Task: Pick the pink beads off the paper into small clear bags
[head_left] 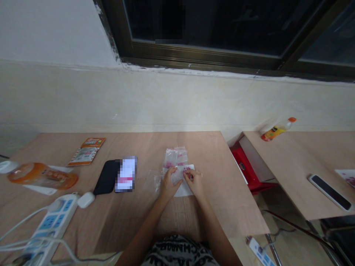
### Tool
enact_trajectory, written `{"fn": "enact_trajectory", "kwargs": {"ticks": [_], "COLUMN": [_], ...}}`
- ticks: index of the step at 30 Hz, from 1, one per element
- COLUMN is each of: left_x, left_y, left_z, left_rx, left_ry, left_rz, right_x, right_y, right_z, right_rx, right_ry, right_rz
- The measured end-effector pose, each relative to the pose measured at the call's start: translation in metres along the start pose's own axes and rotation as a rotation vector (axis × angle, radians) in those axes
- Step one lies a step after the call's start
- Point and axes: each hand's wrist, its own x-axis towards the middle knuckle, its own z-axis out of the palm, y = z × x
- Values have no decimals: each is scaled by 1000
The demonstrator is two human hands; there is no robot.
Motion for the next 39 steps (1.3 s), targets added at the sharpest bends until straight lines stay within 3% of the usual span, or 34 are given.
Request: {"fn": "enact_trajectory", "kwargs": {"ticks": [6, 9, 15, 23, 39], "left_x": [0, 0, -1, -1, -2], "left_y": [-1, -2, -5, -5, -5], "left_z": [0, 0, 0, -1, 0], "left_rx": [-55, -32, -3, 4, -19], "left_ry": [10, 2, -11, -9, -8], "left_rz": [-6, 0, -4, -32, -74], "right_x": [1, 5, 11, 10, 9], "right_y": [3, 11, 30, 34, 36], "right_z": [5, 1, -4, -2, -1], "right_rx": [51, 35, -201, -337, -331], "right_ry": [-96, -54, 95, 31, 1], "right_rz": [-38, -33, 59, 57, 51]}}
